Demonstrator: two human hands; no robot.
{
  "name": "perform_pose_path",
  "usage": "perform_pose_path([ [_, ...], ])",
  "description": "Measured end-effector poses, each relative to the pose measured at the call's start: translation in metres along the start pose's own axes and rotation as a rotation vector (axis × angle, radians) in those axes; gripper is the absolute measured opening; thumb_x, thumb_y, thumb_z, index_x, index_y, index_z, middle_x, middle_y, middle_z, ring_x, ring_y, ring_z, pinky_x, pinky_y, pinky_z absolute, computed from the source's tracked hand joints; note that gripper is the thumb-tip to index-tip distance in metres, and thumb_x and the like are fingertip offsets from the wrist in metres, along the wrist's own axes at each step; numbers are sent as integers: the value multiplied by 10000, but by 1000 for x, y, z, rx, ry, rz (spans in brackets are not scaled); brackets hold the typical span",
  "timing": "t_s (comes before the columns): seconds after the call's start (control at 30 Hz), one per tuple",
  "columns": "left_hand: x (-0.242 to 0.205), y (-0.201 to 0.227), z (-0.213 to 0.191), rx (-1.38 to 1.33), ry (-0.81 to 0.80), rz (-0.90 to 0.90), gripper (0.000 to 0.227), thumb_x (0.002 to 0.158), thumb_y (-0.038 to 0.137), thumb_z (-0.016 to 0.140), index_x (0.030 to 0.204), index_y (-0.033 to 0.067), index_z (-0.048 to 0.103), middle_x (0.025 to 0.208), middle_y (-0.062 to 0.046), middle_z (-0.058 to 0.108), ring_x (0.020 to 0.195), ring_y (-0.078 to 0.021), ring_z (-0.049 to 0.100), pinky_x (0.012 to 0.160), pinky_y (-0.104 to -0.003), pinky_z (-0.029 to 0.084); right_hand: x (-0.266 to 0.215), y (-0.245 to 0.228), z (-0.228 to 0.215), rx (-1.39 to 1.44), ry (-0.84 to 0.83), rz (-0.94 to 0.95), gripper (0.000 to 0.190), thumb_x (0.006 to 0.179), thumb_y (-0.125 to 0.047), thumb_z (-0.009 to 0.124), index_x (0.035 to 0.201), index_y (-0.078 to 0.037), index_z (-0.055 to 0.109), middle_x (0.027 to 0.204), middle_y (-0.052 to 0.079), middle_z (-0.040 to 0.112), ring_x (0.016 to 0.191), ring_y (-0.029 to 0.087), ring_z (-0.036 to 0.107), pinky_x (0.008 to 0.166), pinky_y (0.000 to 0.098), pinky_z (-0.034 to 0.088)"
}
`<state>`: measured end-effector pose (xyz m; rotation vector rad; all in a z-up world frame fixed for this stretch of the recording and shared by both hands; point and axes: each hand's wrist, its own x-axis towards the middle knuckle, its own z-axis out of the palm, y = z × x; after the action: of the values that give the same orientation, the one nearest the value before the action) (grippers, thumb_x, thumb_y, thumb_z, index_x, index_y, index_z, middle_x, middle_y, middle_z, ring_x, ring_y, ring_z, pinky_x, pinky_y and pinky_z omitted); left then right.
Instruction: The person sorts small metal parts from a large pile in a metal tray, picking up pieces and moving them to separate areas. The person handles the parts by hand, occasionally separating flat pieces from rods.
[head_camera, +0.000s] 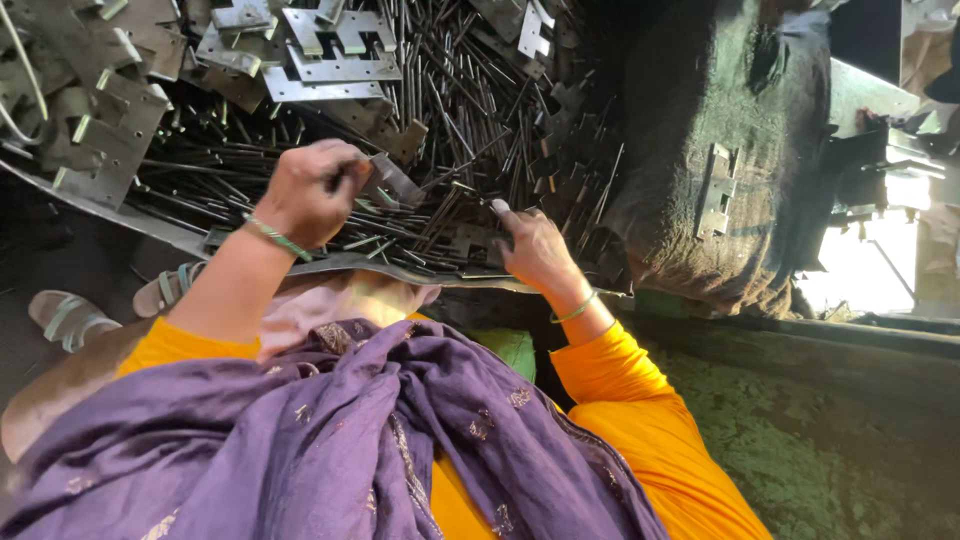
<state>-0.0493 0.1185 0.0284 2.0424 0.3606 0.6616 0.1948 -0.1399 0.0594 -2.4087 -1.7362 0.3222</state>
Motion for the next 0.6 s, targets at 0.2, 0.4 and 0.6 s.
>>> perform_pose_path([
  [0.2,-14,19,-24,-1249,39,-29,342,998,-64,712,1337,-36,677,1194,-210,694,987,-208,729,886,-339,613,-6,11,18,-28,-96,-68,837,761,-219,822,1470,3,437,1040,205,702,1184,441,582,978,476,497],
  [0.4,-13,38,-50,-1582,252,37,687,874,-169,668,1517,9,502,1473,-232,572,1127,-275,732,972,-329,615,-8,7,32,-237,-157,41,886,750,-224,825,1488,17,398,1073,181,706,1187,499,554,975,564,455],
  [0.6,-8,19,-37,-1134,278,-330,299,1004,-13,602,1302,-34,619,1270,-270,652,1168,-328,701,1079,-453,591,-5,-4,30,-191,-96,21,856,725,-226,842,1445,-44,417,1221,168,685,1235,474,518,991,601,430],
])
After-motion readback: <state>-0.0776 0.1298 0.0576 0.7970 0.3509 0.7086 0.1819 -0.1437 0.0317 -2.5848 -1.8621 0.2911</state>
